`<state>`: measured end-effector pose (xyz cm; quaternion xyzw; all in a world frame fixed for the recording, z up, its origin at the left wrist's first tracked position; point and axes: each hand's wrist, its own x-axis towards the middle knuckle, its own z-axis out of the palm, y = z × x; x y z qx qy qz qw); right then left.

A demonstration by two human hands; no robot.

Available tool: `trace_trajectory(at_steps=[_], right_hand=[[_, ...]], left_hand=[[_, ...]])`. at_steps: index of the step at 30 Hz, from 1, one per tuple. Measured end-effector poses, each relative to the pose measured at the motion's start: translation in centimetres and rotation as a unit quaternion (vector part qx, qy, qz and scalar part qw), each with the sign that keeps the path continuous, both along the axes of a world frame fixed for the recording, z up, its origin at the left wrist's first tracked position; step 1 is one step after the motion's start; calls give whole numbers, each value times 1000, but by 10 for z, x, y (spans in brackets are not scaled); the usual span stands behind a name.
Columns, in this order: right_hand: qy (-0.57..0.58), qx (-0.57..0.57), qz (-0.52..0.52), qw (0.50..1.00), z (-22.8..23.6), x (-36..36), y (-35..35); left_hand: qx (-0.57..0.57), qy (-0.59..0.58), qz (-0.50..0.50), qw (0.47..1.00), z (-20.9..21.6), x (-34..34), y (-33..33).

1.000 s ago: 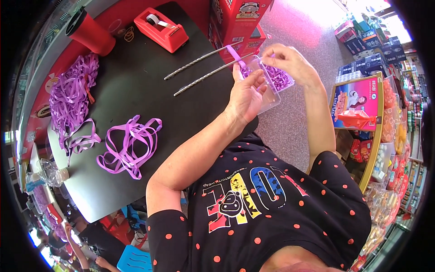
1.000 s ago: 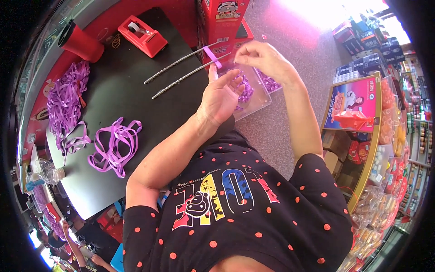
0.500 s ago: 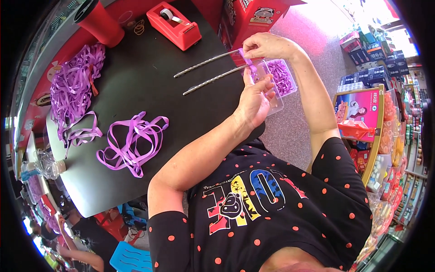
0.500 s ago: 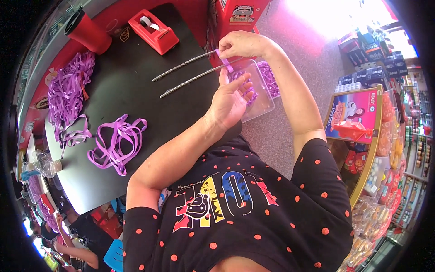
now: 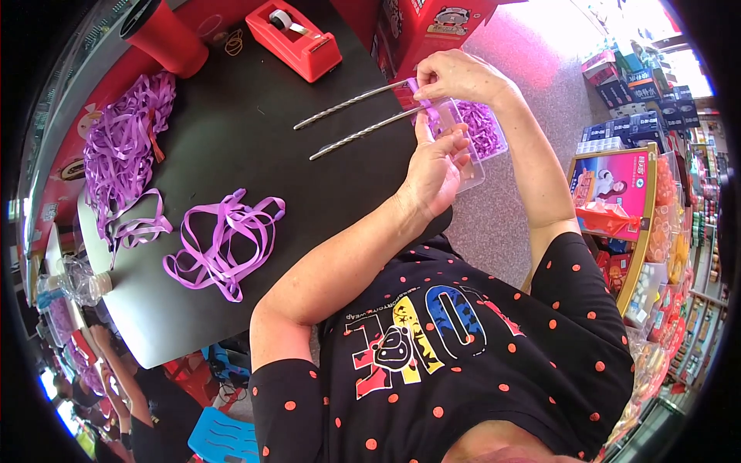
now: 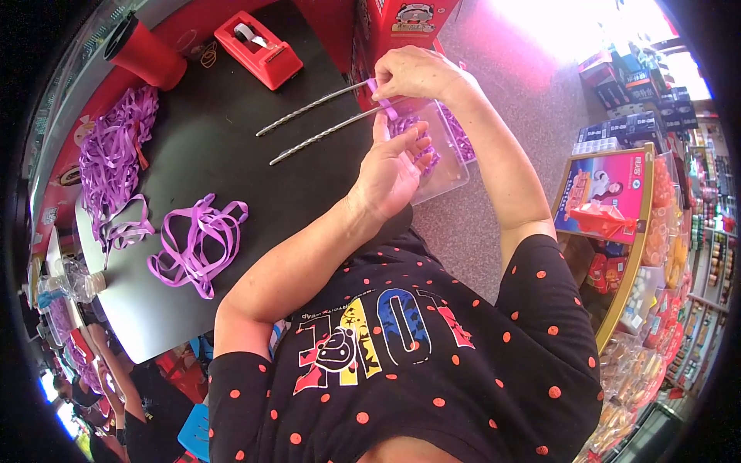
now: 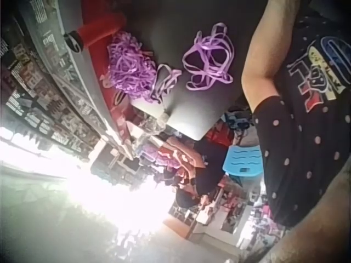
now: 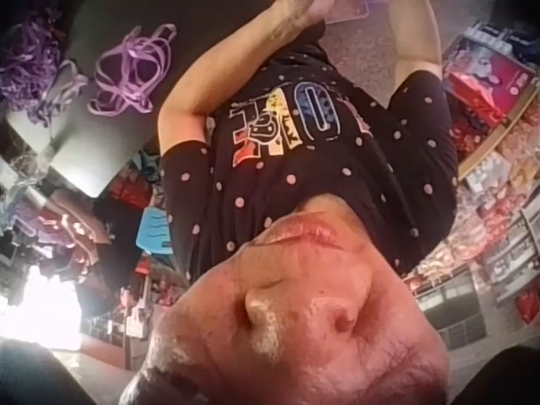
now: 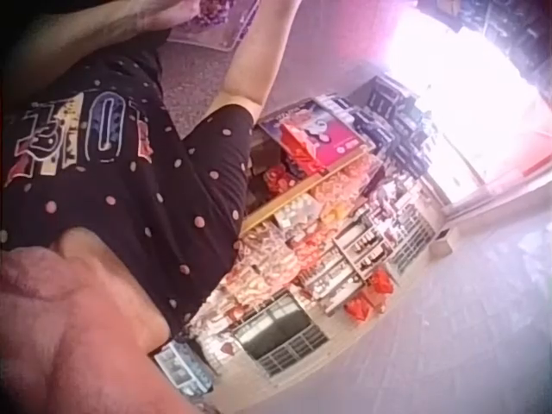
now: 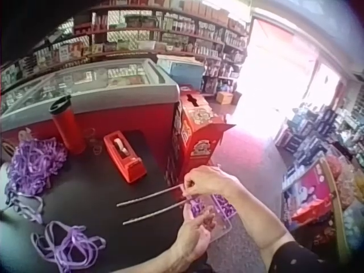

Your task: Tying purple ribbons onto a metal jig to create loops or bows.

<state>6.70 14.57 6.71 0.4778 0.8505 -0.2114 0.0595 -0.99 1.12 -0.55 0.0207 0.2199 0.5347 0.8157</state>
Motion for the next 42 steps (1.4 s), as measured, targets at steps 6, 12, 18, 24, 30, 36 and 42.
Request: trace_trajectory(at_steps=[6, 12, 18, 24, 30, 36, 42], right_hand=[[-68, 52, -64, 994, 7, -15, -20], [293, -181, -63, 937, -42, 46, 4], [488, -423, -226, 729, -92, 41, -1], [575, -543, -88, 605, -126, 27, 3], [591, -575, -50, 564, -146, 31, 11], [578, -561, -89, 586, -140, 40, 15], [551, -560, -145, 601, -117, 49, 15]], left_hand=[[5, -10, 5, 1000, -3, -2, 1], [-4, -18, 1, 1000, 1, -1, -2], [9, -8, 7, 1000, 2, -3, -2], [-2, -21, 7, 1000, 1, -6, -3], [-8, -15, 9, 1000, 2, -5, -3], [-11, -17, 14, 1000, 3, -5, -3], [1, -9, 14, 1000, 3, -5, -3]])
